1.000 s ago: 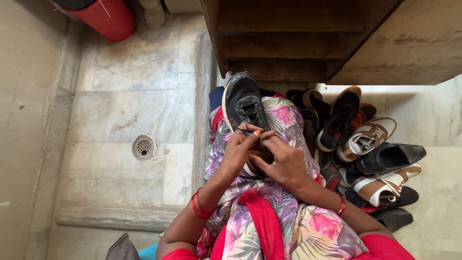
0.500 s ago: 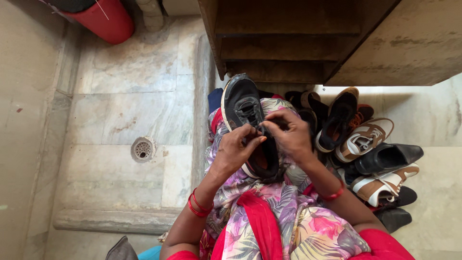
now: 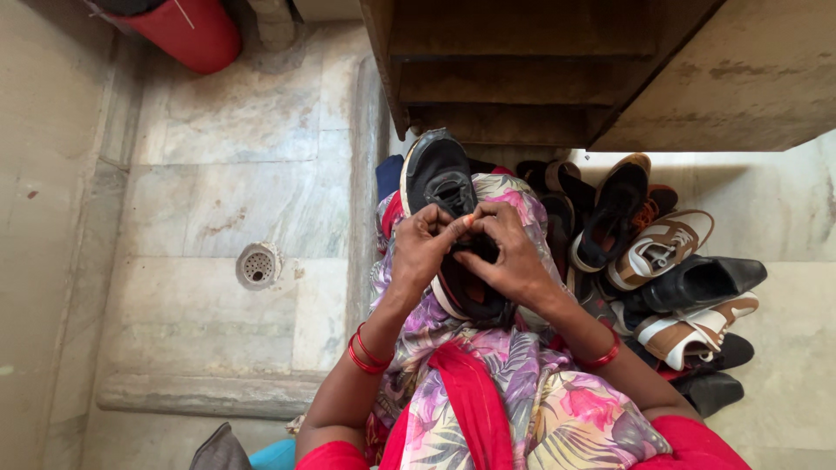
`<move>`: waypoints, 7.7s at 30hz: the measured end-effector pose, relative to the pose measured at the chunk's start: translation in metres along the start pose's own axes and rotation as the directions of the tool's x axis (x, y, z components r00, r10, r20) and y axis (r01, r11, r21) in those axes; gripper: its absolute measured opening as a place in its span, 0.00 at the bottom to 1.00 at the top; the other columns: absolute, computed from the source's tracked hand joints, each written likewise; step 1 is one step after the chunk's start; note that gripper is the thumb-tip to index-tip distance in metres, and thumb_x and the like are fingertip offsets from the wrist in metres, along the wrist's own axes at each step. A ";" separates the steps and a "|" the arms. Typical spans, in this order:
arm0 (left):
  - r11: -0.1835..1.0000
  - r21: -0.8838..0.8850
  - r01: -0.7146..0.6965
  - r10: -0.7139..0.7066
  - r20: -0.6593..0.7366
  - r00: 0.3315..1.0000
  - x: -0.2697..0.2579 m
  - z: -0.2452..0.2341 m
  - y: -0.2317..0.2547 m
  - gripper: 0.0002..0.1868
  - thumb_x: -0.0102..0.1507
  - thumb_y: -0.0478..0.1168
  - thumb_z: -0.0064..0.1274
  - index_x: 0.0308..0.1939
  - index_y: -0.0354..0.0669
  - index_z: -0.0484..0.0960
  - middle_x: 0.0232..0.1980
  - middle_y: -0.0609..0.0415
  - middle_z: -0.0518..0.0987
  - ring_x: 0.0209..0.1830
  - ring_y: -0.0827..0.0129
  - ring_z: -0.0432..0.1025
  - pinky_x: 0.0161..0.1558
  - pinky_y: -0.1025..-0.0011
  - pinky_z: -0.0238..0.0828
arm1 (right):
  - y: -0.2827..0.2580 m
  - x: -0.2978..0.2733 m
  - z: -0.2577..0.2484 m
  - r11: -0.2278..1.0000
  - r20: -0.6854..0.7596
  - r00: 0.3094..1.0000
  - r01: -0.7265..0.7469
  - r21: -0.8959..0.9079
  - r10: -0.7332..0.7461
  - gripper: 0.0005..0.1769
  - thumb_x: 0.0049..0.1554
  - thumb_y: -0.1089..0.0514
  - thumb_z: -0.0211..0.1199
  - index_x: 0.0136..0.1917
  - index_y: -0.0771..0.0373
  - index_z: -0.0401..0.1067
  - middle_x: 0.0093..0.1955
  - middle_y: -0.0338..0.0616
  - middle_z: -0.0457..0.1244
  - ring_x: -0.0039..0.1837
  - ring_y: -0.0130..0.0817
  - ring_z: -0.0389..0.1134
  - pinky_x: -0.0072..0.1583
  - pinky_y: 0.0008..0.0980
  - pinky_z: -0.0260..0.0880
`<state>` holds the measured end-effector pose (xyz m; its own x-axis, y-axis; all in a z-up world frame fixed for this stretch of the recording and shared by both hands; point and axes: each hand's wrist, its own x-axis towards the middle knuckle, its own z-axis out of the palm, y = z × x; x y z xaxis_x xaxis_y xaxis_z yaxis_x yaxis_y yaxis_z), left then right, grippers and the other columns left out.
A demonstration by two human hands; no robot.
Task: The person sits on the floor and re-laces a black sneaker, threading the laces through the eyelets and tying them. They then use a brush to clean the shoe's upper surface.
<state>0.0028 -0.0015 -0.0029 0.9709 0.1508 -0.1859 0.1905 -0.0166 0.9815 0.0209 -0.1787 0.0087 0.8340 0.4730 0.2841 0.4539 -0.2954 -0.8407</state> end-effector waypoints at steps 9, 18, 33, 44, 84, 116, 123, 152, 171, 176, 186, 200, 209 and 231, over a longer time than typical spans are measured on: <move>0.999 0.045 0.014 -0.013 -0.020 1.000 0.002 0.001 0.010 0.18 0.63 0.44 0.65 0.25 0.40 0.75 0.19 0.63 0.69 0.18 0.84 0.59 0.22 0.78 0.51 | -0.025 -0.014 -0.016 0.797 -0.115 0.912 0.276 -0.538 -0.393 0.12 0.55 0.65 0.71 0.54 0.66 0.77 0.56 0.46 0.64 0.58 0.44 0.66 0.59 0.44 0.63; 0.873 0.465 -0.146 0.247 -0.165 0.955 0.015 0.014 0.006 0.19 0.61 0.44 0.66 0.26 0.37 0.74 0.17 0.54 0.66 0.17 0.77 0.55 0.21 0.70 0.53 | 0.001 -0.062 -0.046 0.908 0.170 0.928 0.364 -0.207 -0.332 0.15 0.51 0.66 0.69 0.53 0.69 0.76 0.55 0.50 0.67 0.54 0.45 0.72 0.54 0.38 0.74; 0.634 0.433 -0.641 0.620 0.210 0.756 -0.034 -0.014 0.023 0.08 0.61 0.34 0.64 0.44 0.43 0.84 0.45 0.54 0.80 0.38 0.68 0.76 0.38 0.71 0.72 | 0.068 -0.024 -0.041 0.948 -0.076 0.974 -0.226 -0.225 0.214 0.22 0.63 0.59 0.63 0.67 0.72 0.69 0.54 0.54 0.65 0.51 0.47 0.69 0.50 0.38 0.71; 0.254 0.693 -0.674 0.700 0.349 0.623 -0.063 0.004 0.005 0.11 0.59 0.40 0.63 0.44 0.41 0.84 0.50 0.53 0.78 0.53 0.61 0.72 0.54 0.58 0.66 | 0.012 -0.034 -0.043 0.993 -0.227 0.973 0.054 0.102 -0.030 0.11 0.59 0.69 0.65 0.56 0.68 0.73 0.50 0.46 0.69 0.49 0.28 0.74 0.49 0.30 0.78; 0.930 -0.010 -0.368 0.363 -0.152 0.919 -0.008 -0.007 0.043 0.37 0.61 0.36 0.56 0.75 0.45 0.64 0.69 0.45 0.70 0.65 0.61 0.66 0.63 0.65 0.65 | -0.047 0.042 -0.075 0.773 0.292 0.814 0.574 -0.272 -0.502 0.22 0.46 0.65 0.72 0.56 0.62 0.76 0.57 0.49 0.69 0.53 0.46 0.72 0.52 0.38 0.75; 0.496 0.769 -0.404 0.816 -0.253 0.520 0.403 -0.034 0.155 0.40 0.64 0.33 0.52 0.79 0.41 0.54 0.78 0.37 0.62 0.62 0.43 0.72 0.60 0.55 0.72 | 0.010 0.490 -0.082 0.767 -0.082 0.896 0.322 -0.555 -0.436 0.35 0.54 0.62 0.68 0.72 0.68 0.61 0.69 0.66 0.59 0.68 0.66 0.60 0.67 0.51 0.62; 0.419 0.841 -0.343 0.843 -0.220 0.492 0.436 -0.042 0.150 0.39 0.65 0.32 0.48 0.79 0.43 0.53 0.75 0.37 0.67 0.47 0.45 0.79 0.47 0.54 0.78 | 0.012 0.512 -0.071 0.736 -0.115 0.979 0.048 -0.675 -0.169 0.28 0.61 0.63 0.63 0.73 0.63 0.61 0.70 0.65 0.60 0.70 0.64 0.60 0.68 0.54 0.63; 0.849 0.060 -0.524 0.474 0.349 0.808 0.130 0.219 0.004 0.38 0.66 0.25 0.45 0.80 0.43 0.54 0.71 0.39 0.74 0.68 0.54 0.74 0.66 0.64 0.71 | 0.140 0.028 -0.172 0.970 -0.362 0.932 -0.060 -0.237 -0.031 0.34 0.61 0.66 0.68 0.77 0.63 0.61 0.76 0.54 0.60 0.73 0.45 0.66 0.70 0.38 0.70; 0.778 0.553 -0.298 -0.080 0.558 0.826 0.076 0.319 -0.082 0.36 0.62 0.35 0.43 0.76 0.37 0.58 0.70 0.32 0.68 0.69 0.39 0.65 0.66 0.55 0.63 | 0.271 -0.145 -0.085 0.839 -0.457 0.719 -0.527 0.134 0.524 0.27 0.64 0.60 0.55 0.76 0.63 0.64 0.75 0.57 0.60 0.75 0.47 0.60 0.74 0.46 0.56; 0.662 0.727 -0.183 -0.397 0.548 0.736 0.076 0.313 -0.038 0.35 0.68 0.46 0.42 0.77 0.40 0.56 0.72 0.33 0.66 0.72 0.41 0.62 0.71 0.57 0.59 | 0.271 -0.149 -0.054 0.527 -0.398 0.783 -0.618 -0.583 0.478 0.38 0.44 0.56 0.63 0.68 0.64 0.66 0.73 0.62 0.59 0.72 0.57 0.56 0.66 0.69 0.44; 0.892 0.362 0.269 -0.400 0.359 0.843 0.076 0.296 0.000 0.23 0.63 0.40 0.50 0.62 0.39 0.77 0.55 0.41 0.81 0.55 0.50 0.74 0.56 0.57 0.70 | 0.280 -0.149 -0.053 0.545 -0.424 0.857 -0.515 -0.662 0.295 0.18 0.48 0.59 0.66 0.54 0.60 0.75 0.47 0.42 0.67 0.57 0.41 0.67 0.65 0.56 0.54; 0.423 -0.720 0.550 -0.265 0.483 0.835 0.111 0.245 -0.047 0.20 0.64 0.46 0.53 0.57 0.41 0.76 0.63 0.55 0.74 0.66 0.63 0.64 0.73 0.61 0.49 | 0.185 -0.077 -0.051 0.594 -0.439 0.831 -0.171 -0.786 -0.342 0.17 0.48 0.61 0.67 0.52 0.65 0.74 0.55 0.47 0.68 0.62 0.41 0.68 0.59 0.51 0.57; 0.223 -0.935 0.275 -0.101 0.258 0.961 0.135 0.221 -0.033 0.21 0.65 0.53 0.55 0.58 0.50 0.75 0.63 0.60 0.73 0.67 0.67 0.63 0.73 0.58 0.48 | 0.139 -0.020 -0.052 0.670 -0.423 0.766 0.013 -0.742 -0.483 0.14 0.53 0.58 0.66 0.52 0.66 0.73 0.57 0.51 0.69 0.59 0.43 0.69 0.59 0.47 0.55; 0.213 -0.893 0.397 -0.029 0.400 0.916 -0.046 0.042 0.056 0.35 0.71 0.61 0.38 0.70 0.38 0.66 0.71 0.52 0.69 0.72 0.62 0.63 0.75 0.51 0.56 | -0.029 -0.051 -0.023 0.619 0.133 0.779 0.578 -0.532 -0.613 0.13 0.50 0.57 0.73 0.46 0.63 0.76 0.46 0.46 0.68 0.54 0.43 0.70 0.62 0.51 0.65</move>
<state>-0.0249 -0.0506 0.0586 0.9419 -0.2570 -0.2164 0.2965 0.9387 0.1758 -0.0270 -0.2136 0.0291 0.3300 0.6595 0.6754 0.9296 -0.3515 -0.1109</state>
